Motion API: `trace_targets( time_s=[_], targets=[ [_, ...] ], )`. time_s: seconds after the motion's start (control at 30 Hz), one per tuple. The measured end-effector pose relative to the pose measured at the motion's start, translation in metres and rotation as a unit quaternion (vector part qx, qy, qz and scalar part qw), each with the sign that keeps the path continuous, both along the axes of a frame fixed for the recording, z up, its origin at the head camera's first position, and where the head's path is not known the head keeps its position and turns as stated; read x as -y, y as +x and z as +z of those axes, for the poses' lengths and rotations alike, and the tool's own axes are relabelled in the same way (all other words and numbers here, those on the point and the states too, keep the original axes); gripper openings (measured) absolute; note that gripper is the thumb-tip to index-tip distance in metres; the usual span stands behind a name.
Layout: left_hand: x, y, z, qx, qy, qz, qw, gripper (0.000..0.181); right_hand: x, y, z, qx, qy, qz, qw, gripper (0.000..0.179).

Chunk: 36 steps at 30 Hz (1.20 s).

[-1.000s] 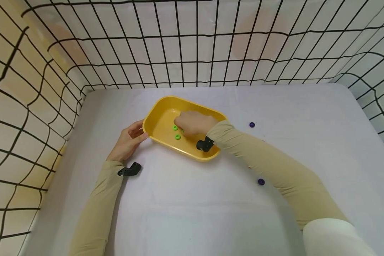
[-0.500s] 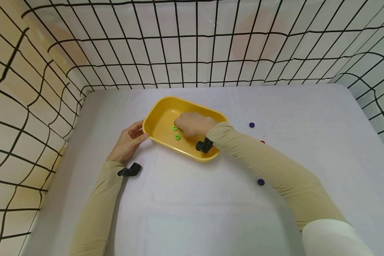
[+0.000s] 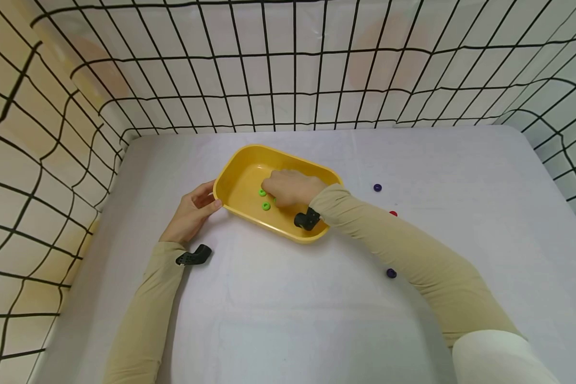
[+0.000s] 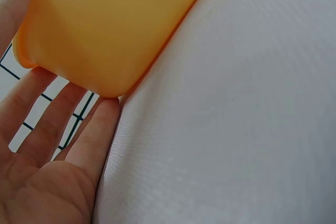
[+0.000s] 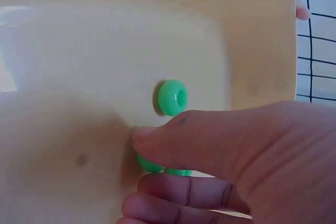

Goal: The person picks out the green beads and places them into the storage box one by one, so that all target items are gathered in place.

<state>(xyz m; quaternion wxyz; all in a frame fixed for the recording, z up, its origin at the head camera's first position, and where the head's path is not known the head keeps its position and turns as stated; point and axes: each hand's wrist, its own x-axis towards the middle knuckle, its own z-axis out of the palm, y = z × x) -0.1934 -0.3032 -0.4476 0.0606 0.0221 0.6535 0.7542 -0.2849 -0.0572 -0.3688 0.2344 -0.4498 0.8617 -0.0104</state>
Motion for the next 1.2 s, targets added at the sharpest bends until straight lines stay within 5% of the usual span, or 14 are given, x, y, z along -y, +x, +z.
trace_targets(
  time_s=[0.43, 0.8, 1.0, 1.2],
  targets=[
    [0.0, 0.0, -0.001, -0.004, 0.009, -0.004, 0.9999, 0.05, -0.002, 0.0, 0.005, 0.003, -0.003, -0.009, 1.0, 0.011],
    [0.001, 0.002, 0.0, -0.001, -0.009, -0.005, 0.9999, 0.051, -0.016, -0.01, 0.033, -0.006, -0.03, -0.034, 0.9989, 0.014],
    [0.0, 0.001, -0.003, -0.002, -0.004, -0.007, 1.0, 0.05, -0.063, -0.011, 0.051, -0.017, -0.098, -0.081, 0.9918, 0.016],
    [0.002, 0.001, -0.002, -0.008, -0.009, -0.005, 0.9999, 0.05, -0.135, 0.008, 0.055, -0.032, -0.196, -0.155, 0.9677, 0.012]
  ],
)
